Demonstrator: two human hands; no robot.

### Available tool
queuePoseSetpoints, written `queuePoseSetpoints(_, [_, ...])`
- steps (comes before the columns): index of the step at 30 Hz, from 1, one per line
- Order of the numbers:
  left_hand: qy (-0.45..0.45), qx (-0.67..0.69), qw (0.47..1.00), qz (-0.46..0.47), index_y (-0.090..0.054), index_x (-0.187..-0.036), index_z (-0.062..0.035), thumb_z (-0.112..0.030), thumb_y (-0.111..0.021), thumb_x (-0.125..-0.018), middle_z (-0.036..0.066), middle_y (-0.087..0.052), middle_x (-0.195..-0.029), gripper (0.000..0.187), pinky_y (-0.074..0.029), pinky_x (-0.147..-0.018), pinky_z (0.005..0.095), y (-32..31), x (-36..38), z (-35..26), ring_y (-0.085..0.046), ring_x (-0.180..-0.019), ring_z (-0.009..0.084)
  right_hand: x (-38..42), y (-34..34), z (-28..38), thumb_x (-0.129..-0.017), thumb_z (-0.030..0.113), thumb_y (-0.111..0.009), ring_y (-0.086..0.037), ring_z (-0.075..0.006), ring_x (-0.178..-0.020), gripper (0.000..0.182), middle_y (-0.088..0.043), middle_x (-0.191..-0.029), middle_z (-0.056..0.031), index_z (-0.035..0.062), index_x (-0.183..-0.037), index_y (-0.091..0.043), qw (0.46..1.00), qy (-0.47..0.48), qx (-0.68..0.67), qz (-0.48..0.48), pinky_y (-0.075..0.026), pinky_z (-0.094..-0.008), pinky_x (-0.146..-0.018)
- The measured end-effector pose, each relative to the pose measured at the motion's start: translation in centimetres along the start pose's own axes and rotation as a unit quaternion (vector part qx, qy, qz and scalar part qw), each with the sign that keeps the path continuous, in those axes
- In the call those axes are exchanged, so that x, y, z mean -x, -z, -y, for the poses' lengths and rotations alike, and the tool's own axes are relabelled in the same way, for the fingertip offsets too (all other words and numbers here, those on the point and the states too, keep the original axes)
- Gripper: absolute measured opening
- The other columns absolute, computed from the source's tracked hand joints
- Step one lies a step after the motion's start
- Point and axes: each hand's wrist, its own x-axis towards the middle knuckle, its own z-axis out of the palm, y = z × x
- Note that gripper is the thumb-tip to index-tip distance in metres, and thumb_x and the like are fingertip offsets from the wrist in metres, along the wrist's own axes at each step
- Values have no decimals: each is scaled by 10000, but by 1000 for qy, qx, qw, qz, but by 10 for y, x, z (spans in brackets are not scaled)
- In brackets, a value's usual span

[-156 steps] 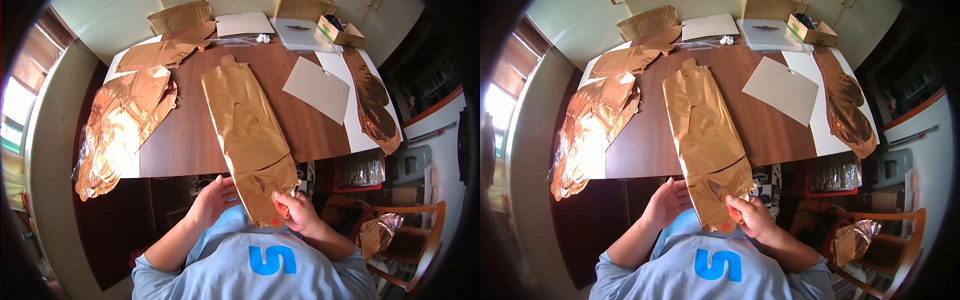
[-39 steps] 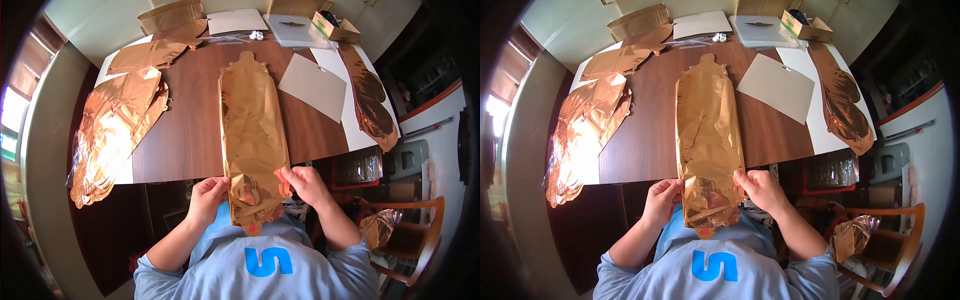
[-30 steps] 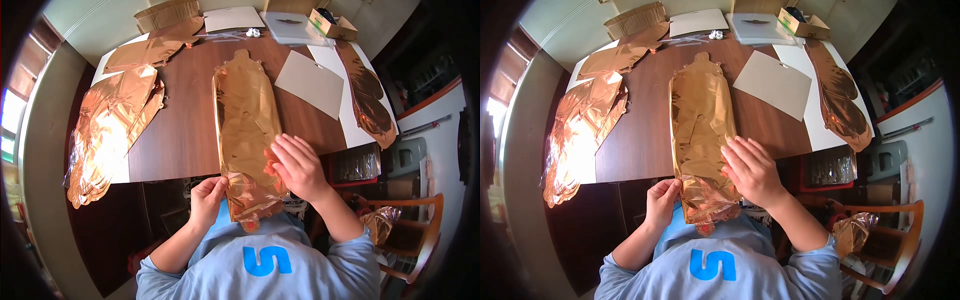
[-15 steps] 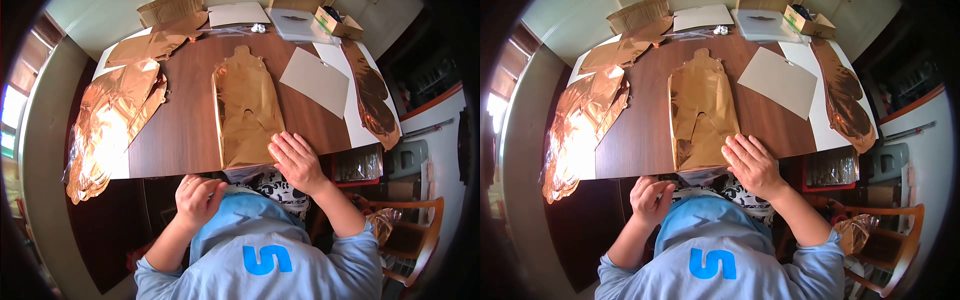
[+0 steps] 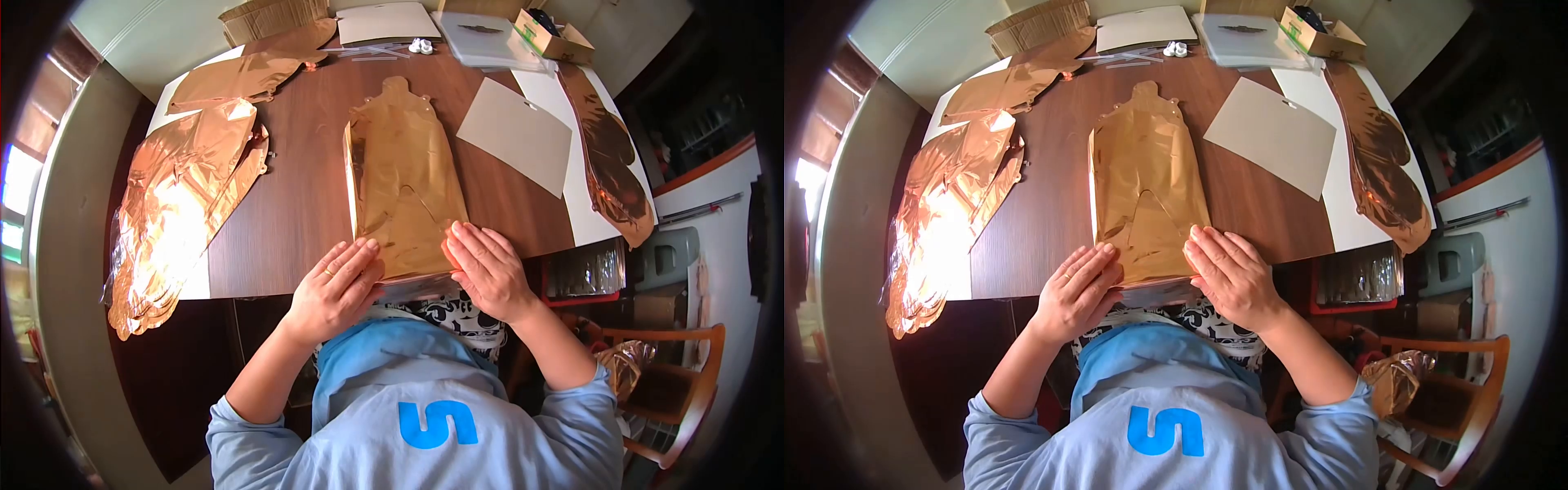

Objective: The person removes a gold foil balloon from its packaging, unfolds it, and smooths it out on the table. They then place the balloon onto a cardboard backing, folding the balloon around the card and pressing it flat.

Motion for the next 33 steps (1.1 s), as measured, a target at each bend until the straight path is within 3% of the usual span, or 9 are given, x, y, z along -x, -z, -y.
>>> queuePoseSetpoints(11, [27,-66,997,-42,-696,-1183,-57,-200,-781,-778,122,-632,-1269,438,-451,-1054,448,-6,13,-9,-584,-1247,325,0,0,1,-936,223,-623,-519,-266,-1322,423,-561,-1425,-105,51,-1323,-615,999,26,26,4,-387,-442,-1107])
queuePoseSetpoints(17, [60,-31,993,-100,-686,-1135,-10,-176,-818,-757,140,-676,-1120,434,-514,-938,427,2,7,-16,-649,-1078,336,-1,-2,0,-938,219,-623,-515,-314,-1312,406,-573,-1410,-106,49,-1308,-622,999,28,19,-9,-410,-464,-1082])
queuePoseSetpoints(19, [115,67,982,-137,-675,-1091,2,-125,-835,-736,148,-672,-1067,410,-528,-862,400,3,15,-26,-656,-977,316,-1,-1,1,-936,219,-626,-515,-321,-1308,408,-573,-1410,-105,50,-1306,-622,999,26,20,-11,-415,-465,-1075])
queuePoseSetpoints(21, [194,151,952,-183,-646,-1030,16,-27,-837,-724,158,-659,-981,363,-531,-762,350,2,24,-46,-647,-844,270,-1,-1,2,-932,219,-630,-515,-322,-1305,410,-572,-1411,-103,52,-1306,-621,999,23,20,-11,-419,-462,-1069])
queuePoseSetpoints(24, [339,193,906,-166,-648,-1023,-9,-81,-852,-737,152,-670,-925,358,-531,-732,342,-1,36,-72,-668,-839,297,-1,-1,3,-925,220,-637,-514,-318,-1306,418,-573,-1410,-100,56,-1309,-619,1000,16,19,-7,-422,-458,-1063])
queuePoseSetpoints(28, [503,365,756,-205,-644,-1094,30,-141,-826,-818,122,-709,-1059,372,-515,-853,324,-35,37,-71,-681,-924,240,-2,0,6,-911,219,-657,-513,-317,-1309,444,-564,-1419,-104,63,-1324,-609,1000,13,23,-1,-419,-459,-1064])
queuePoseSetpoints(29, [500,418,728,-215,-655,-1094,41,-155,-785,-873,100,-724,-1061,323,-495,-896,316,-47,37,-68,-660,-953,191,-2,0,6,-913,219,-660,-515,-320,-1307,447,-557,-1424,-112,64,-1329,-606,1000,14,26,2,-418,-460,-1065])
queuePoseSetpoints(32, [477,461,740,-113,-644,-1055,36,-86,-714,-932,52,-695,-1027,187,-495,-808,249,-55,38,-62,-608,-902,93,2,-2,9,-924,215,-659,-518,-334,-1307,453,-529,-1444,-148,63,-1345,-592,999,-11,4,-40,-422,-467,-1061])
queuePoseSetpoints(33, [479,484,725,-102,-654,-1042,34,-78,-669,-965,14,-692,-947,137,-489,-769,222,-56,36,-61,-589,-857,61,6,-1,12,-929,213,-657,-518,-339,-1308,453,-519,-1451,-162,63,-1351,-587,998,-27,-7,-61,-424,-470,-1059])
